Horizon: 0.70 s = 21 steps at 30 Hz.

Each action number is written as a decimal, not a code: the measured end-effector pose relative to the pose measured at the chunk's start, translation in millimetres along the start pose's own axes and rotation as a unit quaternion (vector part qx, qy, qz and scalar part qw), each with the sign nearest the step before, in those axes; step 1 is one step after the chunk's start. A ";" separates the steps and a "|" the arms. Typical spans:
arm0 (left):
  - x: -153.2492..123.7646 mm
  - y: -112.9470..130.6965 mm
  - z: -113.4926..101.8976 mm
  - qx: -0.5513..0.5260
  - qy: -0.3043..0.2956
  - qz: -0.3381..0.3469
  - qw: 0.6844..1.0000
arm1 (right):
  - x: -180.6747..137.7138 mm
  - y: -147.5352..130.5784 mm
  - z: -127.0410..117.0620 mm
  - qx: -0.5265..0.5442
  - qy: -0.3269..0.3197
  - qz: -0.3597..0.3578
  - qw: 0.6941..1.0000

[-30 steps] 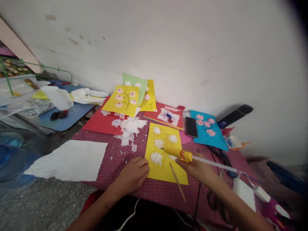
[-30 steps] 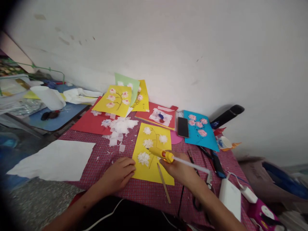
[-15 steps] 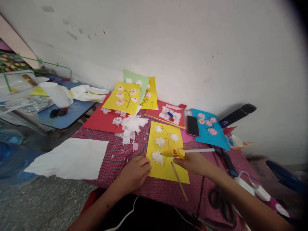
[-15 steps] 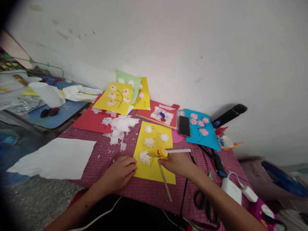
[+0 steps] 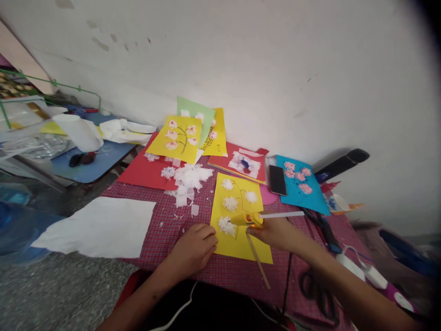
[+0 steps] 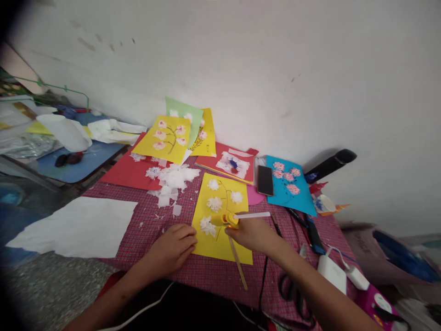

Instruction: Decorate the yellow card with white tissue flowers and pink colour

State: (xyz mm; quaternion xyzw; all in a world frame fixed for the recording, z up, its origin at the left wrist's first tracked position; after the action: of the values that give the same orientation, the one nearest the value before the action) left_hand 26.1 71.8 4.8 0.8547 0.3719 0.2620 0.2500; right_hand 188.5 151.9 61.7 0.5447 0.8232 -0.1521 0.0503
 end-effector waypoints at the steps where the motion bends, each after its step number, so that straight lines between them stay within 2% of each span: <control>1: 0.1 0.2 -0.3 0.000 0.002 0.000 1.000 | 0.2 0.4 3.2 -0.010 -0.010 -0.002 1.000; 6: -2.6 1.9 -4.8 -0.017 0.029 0.015 0.999 | 1.0 1.2 6.3 -0.003 -0.015 -0.012 1.000; 11: -12.0 -11.4 -32.8 -0.085 0.138 -0.020 0.987 | 2.0 1.5 9.6 -0.001 -0.011 -0.033 0.999; 13: -12.4 -12.8 -35.4 -0.087 0.137 -0.025 0.986 | 3.2 3.2 11.4 0.000 -0.008 -0.035 0.999; 17: -9.1 -2.1 -26.9 -0.043 0.097 0.005 0.994 | 5.3 8.1 12.1 -0.007 -0.001 -0.018 1.000; 21: -13.4 -5.9 -36.7 -0.056 0.140 -0.016 0.988 | 3.3 6.4 9.7 0.001 -0.003 -0.022 1.000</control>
State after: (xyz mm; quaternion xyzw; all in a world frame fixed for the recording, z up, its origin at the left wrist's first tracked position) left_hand -8.0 73.6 24.7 0.7880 0.4020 0.3954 0.2472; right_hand 192.2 154.2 50.4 0.5261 0.8347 -0.1550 0.0487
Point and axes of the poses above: each hand's wrist, its own x-axis towards the middle knuckle, its own z-axis out of the palm, y = z × x, the point moved 10 cm from there along x, towards the middle knuckle, and after that the axes turned 10 degrees about -x, right-handed, at the moved point
